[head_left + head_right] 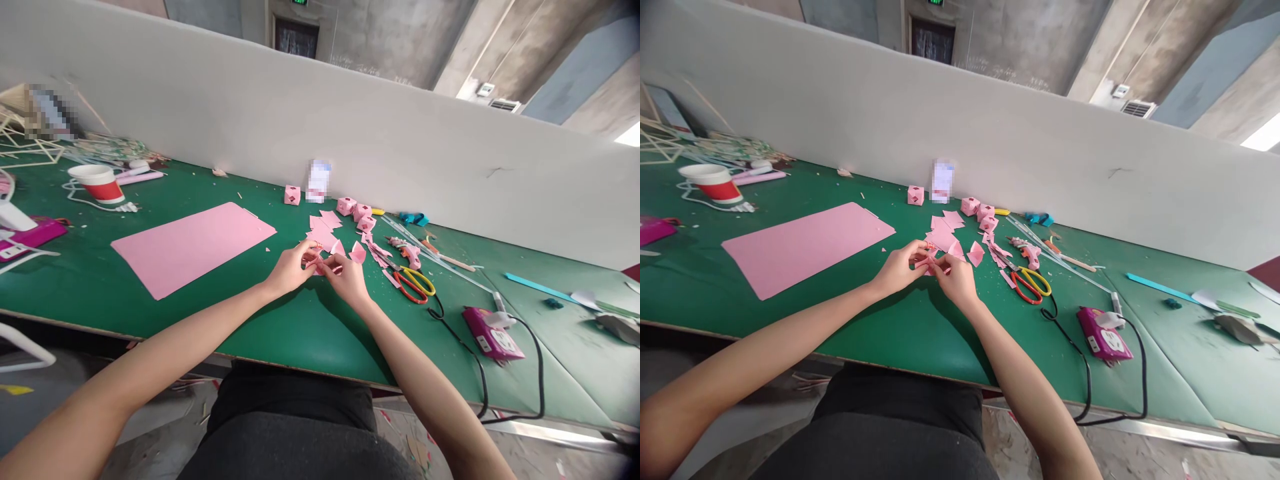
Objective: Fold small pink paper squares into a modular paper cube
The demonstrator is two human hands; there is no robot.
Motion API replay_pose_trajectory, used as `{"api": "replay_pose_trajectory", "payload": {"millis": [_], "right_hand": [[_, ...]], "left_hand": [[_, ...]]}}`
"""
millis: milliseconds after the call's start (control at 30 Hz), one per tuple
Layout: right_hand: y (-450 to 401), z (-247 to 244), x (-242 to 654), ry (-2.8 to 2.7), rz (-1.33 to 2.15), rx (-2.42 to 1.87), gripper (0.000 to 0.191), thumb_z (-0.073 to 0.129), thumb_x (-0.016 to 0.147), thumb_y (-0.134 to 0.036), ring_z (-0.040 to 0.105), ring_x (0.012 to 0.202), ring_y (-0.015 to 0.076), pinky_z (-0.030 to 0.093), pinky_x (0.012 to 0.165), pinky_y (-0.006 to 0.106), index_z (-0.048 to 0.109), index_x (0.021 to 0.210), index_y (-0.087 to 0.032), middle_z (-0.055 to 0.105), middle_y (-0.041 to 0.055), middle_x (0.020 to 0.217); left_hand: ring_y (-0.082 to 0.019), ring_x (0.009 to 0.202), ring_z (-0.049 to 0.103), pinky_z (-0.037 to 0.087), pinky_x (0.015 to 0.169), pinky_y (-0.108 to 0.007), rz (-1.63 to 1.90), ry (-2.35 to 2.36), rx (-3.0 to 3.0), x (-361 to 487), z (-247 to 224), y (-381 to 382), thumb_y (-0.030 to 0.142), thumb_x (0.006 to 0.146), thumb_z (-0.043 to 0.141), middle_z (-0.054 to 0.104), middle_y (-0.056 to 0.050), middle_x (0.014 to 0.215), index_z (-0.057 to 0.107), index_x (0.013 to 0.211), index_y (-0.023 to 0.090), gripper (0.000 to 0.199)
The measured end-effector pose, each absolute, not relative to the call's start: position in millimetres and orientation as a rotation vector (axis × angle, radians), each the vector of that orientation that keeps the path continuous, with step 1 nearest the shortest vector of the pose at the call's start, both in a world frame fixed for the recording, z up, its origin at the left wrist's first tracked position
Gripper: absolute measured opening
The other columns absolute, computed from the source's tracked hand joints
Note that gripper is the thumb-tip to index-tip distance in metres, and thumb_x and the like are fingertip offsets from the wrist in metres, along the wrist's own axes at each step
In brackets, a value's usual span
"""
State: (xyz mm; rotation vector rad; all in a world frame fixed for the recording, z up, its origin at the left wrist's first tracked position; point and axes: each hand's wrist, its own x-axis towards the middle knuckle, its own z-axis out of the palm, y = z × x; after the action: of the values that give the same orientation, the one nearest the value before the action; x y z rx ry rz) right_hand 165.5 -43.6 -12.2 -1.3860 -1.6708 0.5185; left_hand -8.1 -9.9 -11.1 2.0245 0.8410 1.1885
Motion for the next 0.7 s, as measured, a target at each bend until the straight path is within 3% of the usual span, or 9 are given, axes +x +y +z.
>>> {"api": "replay_pose_trajectory", "payload": {"millis": [500, 700], "right_hand": [[-50.1, -9.4, 160.3, -1.803, 0.401, -1.334, 0.021, 0.059, 0.094, -0.038, 0.065, 0.066, 0.0171, 0.05, 0.065, 0.031, 0.067, 0.08, -0.024, 0.075, 0.0021, 0.081], [-50.9, -13.4, 156.3, -1.884, 0.294, -1.396, 0.012, 0.061, 0.088, -0.026, 0.065, 0.068, 0.0166, 0.049, 0.065, 0.027, 0.061, 0.077, -0.022, 0.073, 0.0022, 0.08]], "left_hand": [[-0.02, 0.09, 0.074, 0.062, 0.082, -0.034, 1.156, 0.851, 1.828, -6.5, -12.8, -5.6, 0.004, 0.075, 0.066, 0.075, -0.007, 0.097, 0.058, 0.112, 0.018, 0.04], [-0.019, 0.088, 0.073, 0.061, 0.078, -0.031, 1.122, 0.887, 1.801, -5.1, -13.8, -6.2, 0.001, 0.072, 0.063, 0.074, -0.005, 0.094, 0.059, 0.111, 0.018, 0.042]]}}
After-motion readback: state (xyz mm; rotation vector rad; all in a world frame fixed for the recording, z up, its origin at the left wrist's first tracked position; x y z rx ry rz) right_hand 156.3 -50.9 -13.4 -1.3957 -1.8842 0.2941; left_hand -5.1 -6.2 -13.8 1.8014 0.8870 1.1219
